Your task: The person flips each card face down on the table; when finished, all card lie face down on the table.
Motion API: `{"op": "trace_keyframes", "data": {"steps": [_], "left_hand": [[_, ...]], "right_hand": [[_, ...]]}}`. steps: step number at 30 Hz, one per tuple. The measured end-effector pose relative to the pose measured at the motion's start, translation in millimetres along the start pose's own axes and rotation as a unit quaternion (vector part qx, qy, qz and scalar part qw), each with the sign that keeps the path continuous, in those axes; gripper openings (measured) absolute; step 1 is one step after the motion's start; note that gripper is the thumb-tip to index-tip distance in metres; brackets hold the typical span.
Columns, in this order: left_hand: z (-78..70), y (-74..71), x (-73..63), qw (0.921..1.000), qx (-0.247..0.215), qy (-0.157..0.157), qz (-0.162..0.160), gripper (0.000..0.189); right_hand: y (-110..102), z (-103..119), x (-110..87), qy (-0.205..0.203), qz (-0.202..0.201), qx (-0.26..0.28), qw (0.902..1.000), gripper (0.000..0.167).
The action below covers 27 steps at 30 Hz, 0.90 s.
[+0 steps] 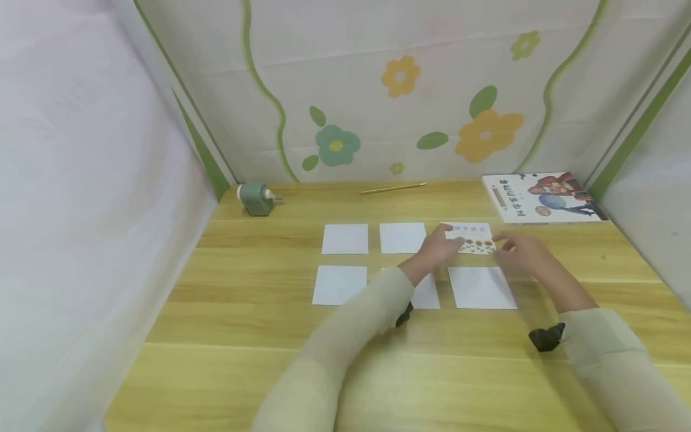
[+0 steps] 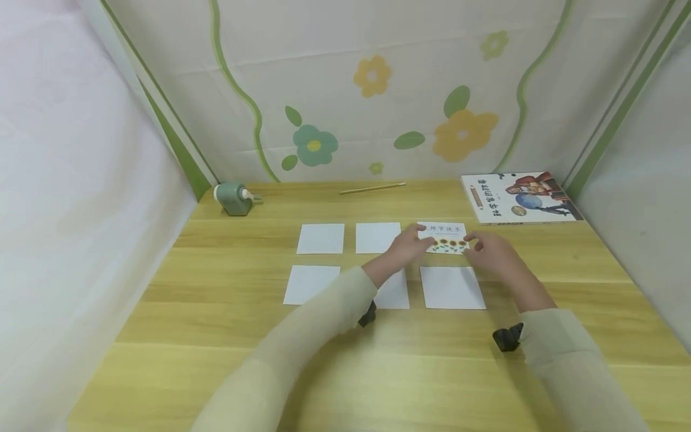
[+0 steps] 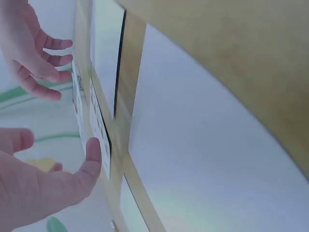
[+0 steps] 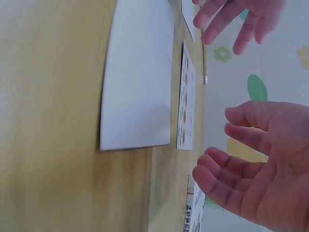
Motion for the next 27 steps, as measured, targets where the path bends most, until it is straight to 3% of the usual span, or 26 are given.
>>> {"op": "trace_keyframes", "data": {"steps": [5,13,15,21,23,27], "left_hand": [[-2.5,-2.5,13.7,0.9928,-0.11,-0.033,-0.035,0.055],[-2.3,1.6,26.9,0.9721,-0.215,-0.077,-0.054,0.058],[-3.2,0.4,28.4,0.962,-0.254,-0.081,-0.06,0.057],[1.5,-5.2,32.5,0.9181,-0.383,-0.063,-0.081,0.049],[3.9,-6.5,33.6,0.9119,-0.402,-0.049,-0.07,0.048],[4.1,-6.3,34.7,0.9127,-0.408,-0.023,-0.007,0.044]], "right_hand": [[2,-5,24.3,0.028,-0.004,0.022,0.9994,0.051],[14,0,44.3,0.065,-0.023,0.037,0.997,0.061],[15,4,44.9,0.067,-0.021,0.035,0.9969,0.067],[16,20,46.8,0.088,0.01,0.073,0.9934,0.092],[16,25,47.6,0.091,0.015,0.089,0.9918,0.097],[12,38,48.8,0.07,0.005,0.132,0.9888,0.099]]}}
Point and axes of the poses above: each hand's wrist, its own x-axis towards the middle knuckle, its own y-axis out of the palm, z = x × y, the point moved 2 cm from there along x, towards the middle knuckle, and after that the axes turned 5 degrees about z, right-handed, at the moved point
